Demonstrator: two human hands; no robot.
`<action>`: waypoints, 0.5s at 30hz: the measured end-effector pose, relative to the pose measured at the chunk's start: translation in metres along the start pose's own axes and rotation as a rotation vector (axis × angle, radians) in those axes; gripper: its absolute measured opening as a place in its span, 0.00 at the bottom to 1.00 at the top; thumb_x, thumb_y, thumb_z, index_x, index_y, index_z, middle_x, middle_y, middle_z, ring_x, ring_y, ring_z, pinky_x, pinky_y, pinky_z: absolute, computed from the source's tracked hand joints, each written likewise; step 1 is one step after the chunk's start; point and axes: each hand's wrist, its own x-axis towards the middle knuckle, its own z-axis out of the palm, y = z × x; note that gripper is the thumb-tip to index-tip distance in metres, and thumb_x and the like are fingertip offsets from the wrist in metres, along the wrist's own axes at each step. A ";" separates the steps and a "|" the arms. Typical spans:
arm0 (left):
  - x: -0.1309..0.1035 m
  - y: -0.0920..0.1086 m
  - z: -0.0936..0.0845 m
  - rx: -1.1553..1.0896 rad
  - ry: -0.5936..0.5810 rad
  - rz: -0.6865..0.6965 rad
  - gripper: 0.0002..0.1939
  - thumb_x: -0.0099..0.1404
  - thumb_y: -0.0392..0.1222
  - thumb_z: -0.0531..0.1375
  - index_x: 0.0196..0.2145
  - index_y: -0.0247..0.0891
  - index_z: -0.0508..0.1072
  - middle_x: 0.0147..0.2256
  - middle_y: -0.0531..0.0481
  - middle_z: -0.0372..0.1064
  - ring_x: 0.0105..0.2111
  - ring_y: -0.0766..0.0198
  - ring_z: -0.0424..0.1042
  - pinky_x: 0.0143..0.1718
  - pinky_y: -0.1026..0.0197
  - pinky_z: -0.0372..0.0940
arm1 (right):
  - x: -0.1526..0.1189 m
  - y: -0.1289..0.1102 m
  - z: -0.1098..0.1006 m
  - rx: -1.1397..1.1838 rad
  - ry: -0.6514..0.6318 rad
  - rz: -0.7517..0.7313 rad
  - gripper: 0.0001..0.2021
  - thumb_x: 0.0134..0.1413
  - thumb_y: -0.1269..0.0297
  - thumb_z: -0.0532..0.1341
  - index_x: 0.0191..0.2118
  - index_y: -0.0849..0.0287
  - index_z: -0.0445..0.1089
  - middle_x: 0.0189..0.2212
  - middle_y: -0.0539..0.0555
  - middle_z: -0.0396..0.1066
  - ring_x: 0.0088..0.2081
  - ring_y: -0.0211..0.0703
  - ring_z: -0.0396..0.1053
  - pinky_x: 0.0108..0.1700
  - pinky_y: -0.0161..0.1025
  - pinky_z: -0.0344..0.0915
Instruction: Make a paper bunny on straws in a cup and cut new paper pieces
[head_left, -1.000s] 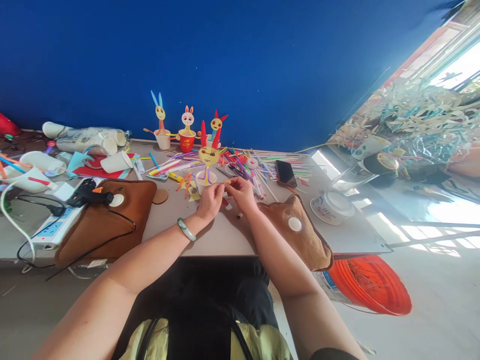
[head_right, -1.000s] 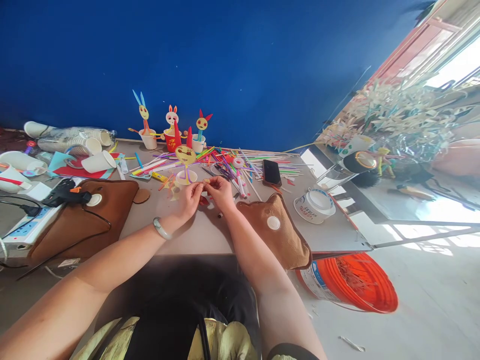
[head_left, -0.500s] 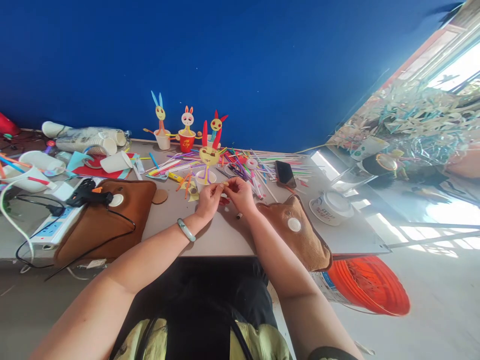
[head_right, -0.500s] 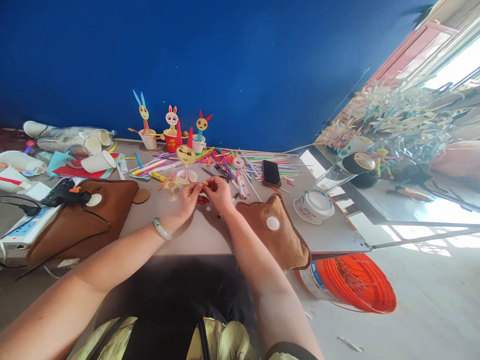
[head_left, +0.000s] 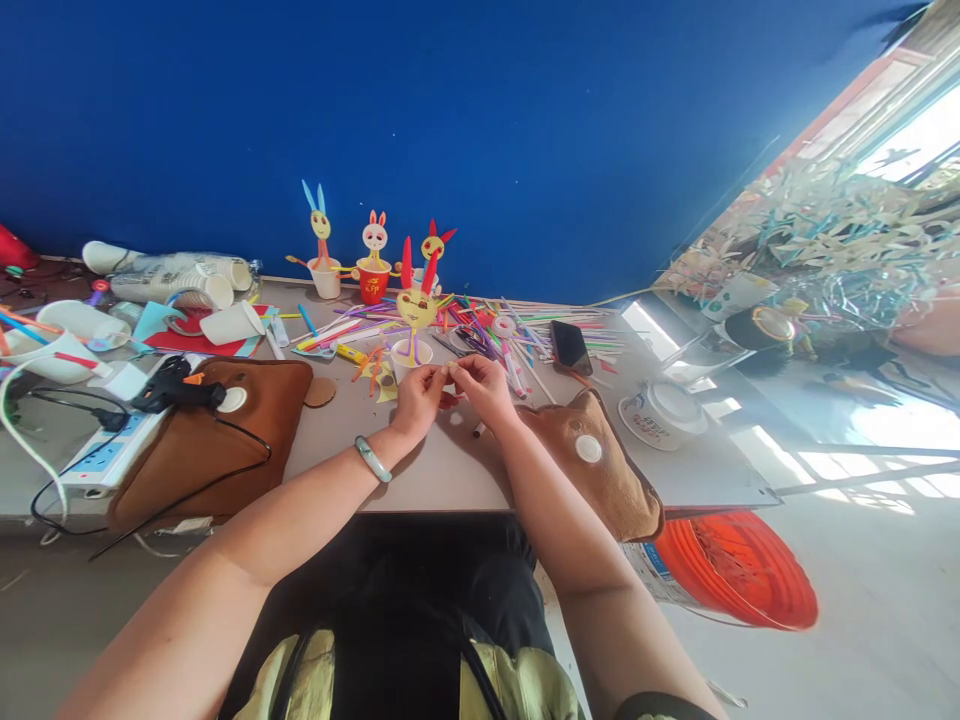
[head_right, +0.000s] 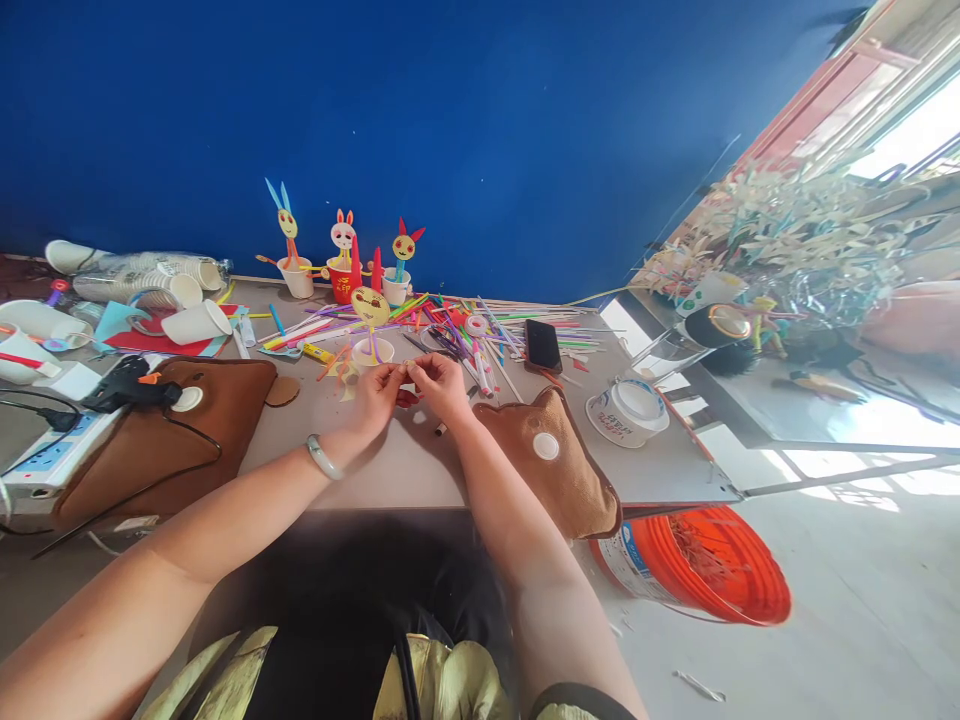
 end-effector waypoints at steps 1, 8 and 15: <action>0.000 -0.002 0.000 -0.005 0.004 0.006 0.21 0.67 0.58 0.59 0.32 0.35 0.72 0.26 0.48 0.75 0.20 0.65 0.74 0.20 0.65 0.68 | 0.001 0.001 0.000 0.002 0.005 0.002 0.14 0.49 0.52 0.66 0.28 0.59 0.72 0.22 0.50 0.71 0.23 0.36 0.63 0.26 0.36 0.63; 0.002 -0.008 0.002 -0.022 0.018 0.045 0.22 0.67 0.60 0.59 0.30 0.36 0.72 0.24 0.50 0.74 0.19 0.66 0.73 0.19 0.67 0.67 | 0.003 0.010 0.002 0.026 0.021 0.005 0.13 0.49 0.53 0.66 0.27 0.59 0.71 0.19 0.48 0.68 0.22 0.35 0.62 0.25 0.34 0.61; -0.001 -0.003 0.002 -0.041 0.005 0.018 0.20 0.68 0.57 0.59 0.31 0.35 0.72 0.24 0.49 0.75 0.19 0.65 0.74 0.19 0.67 0.68 | 0.003 0.010 0.003 0.019 0.043 0.027 0.15 0.47 0.51 0.67 0.26 0.58 0.70 0.20 0.48 0.69 0.22 0.35 0.63 0.25 0.34 0.61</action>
